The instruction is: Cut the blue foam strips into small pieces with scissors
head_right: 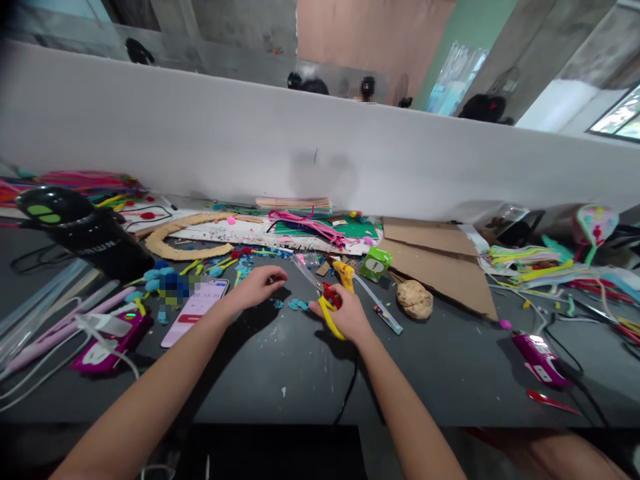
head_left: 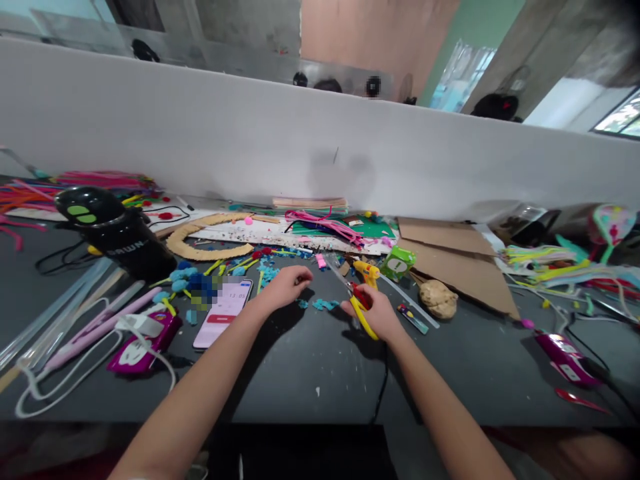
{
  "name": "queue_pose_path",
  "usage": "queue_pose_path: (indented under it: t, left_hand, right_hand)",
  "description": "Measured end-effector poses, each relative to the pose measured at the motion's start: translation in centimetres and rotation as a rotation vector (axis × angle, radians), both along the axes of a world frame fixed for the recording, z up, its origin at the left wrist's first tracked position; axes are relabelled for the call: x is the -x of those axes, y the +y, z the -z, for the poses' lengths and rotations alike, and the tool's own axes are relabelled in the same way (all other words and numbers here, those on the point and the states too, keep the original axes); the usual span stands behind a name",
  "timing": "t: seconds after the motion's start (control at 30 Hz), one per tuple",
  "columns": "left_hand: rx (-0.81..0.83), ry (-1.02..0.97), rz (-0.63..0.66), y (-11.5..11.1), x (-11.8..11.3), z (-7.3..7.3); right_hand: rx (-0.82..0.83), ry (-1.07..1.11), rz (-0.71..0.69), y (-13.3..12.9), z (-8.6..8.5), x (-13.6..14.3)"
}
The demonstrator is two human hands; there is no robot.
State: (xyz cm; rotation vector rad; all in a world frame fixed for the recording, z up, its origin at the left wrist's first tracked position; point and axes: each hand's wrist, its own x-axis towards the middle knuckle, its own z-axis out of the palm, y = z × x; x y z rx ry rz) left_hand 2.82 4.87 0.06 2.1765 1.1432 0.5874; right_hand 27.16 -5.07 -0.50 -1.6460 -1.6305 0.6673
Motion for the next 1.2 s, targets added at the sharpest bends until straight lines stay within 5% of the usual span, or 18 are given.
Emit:
queue_pose_path:
  t: [0.17,0.47,0.67,0.93,1.2]
  left_hand:
    - [0.199,-0.266,-0.087,-1.2,-1.2,1.1]
    - [0.154,-0.401,-0.196,-2.1,-3.2,1.3]
    - [0.435,-0.664,-0.244,-3.0,-3.4,2.0]
    - [0.477,-0.835,-0.285,-4.2,-5.2,1.8]
    - [0.401,-0.835,-0.289,-5.8,-7.3,1.5]
  right_hand:
    - [-0.005,-0.043,-0.078,1.5,-0.4,-0.6]
    - [-0.099,0.034,-0.071,0.2,0.3,-0.7]
    - [-0.108,0.009,-0.043,-0.1,0.5,-0.6]
    - [0.060,0.492,-0.076,1.3,1.7,1.5]
    - [-0.038,0.697,-0.021,1.4,1.0,3.4]
